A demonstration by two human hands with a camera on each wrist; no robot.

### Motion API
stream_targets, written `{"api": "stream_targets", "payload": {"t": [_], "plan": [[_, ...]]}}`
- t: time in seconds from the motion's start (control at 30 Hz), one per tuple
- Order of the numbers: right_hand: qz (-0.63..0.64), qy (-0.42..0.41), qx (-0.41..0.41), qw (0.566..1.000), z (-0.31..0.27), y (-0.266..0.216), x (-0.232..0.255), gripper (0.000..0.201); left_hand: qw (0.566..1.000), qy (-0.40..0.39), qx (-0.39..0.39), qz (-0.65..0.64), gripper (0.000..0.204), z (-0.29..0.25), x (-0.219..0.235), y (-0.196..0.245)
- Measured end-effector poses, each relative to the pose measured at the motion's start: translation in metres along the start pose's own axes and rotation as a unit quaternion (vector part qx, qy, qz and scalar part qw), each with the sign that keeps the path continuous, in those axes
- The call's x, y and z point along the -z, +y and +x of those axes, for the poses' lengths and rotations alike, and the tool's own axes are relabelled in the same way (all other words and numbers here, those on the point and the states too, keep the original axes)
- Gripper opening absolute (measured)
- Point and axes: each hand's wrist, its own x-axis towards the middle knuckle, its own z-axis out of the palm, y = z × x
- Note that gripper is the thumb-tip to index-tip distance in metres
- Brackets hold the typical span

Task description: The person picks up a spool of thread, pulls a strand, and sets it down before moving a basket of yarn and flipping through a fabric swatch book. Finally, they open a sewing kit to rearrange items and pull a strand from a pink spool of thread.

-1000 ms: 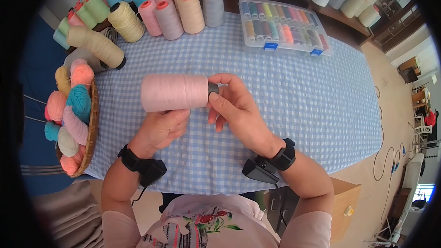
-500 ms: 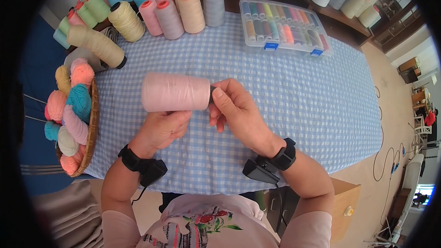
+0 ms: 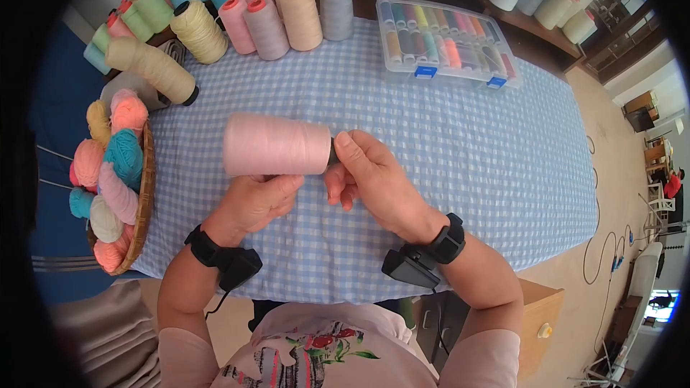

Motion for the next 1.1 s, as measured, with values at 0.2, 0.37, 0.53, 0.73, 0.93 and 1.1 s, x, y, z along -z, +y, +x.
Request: {"api": "stream_targets", "payload": {"t": [0.2,0.37,0.53,0.73,0.93,1.1], "plan": [[-0.042,0.008,0.015,0.999,-0.0007,0.0005,-0.0014,0.043,1.000,0.008,0.003,0.012,0.019,-0.0001,0.0011,-0.0015],[-0.027,0.011,0.013,0.999,-0.0006,0.0025,-0.0024,0.042,1.000,0.016,0.009,0.012,0.018,-0.0005,-0.0016,0.0004],[0.009,0.006,0.005,1.000,-0.0015,0.0025,-0.0038,0.040,0.999,0.034,0.016,0.038,0.018,-0.0002,-0.0049,0.0019],[0.047,0.003,-0.028,0.999,-0.0006,0.0005,-0.0033,0.042,0.999,0.014,0.014,0.041,0.018,-0.0003,-0.0031,0.0030],[0.008,-0.002,-0.035,0.999,-0.0013,-0.0005,-0.0015,0.050,0.999,0.026,0.012,0.038,0.018,-0.0005,-0.0038,0.0022],[-0.023,-0.029,-0.044,0.998,-0.0021,-0.0010,-0.0009,0.054,0.999,0.013,-0.013,0.043,0.017,0.0021,-0.0067,0.0053]]}}
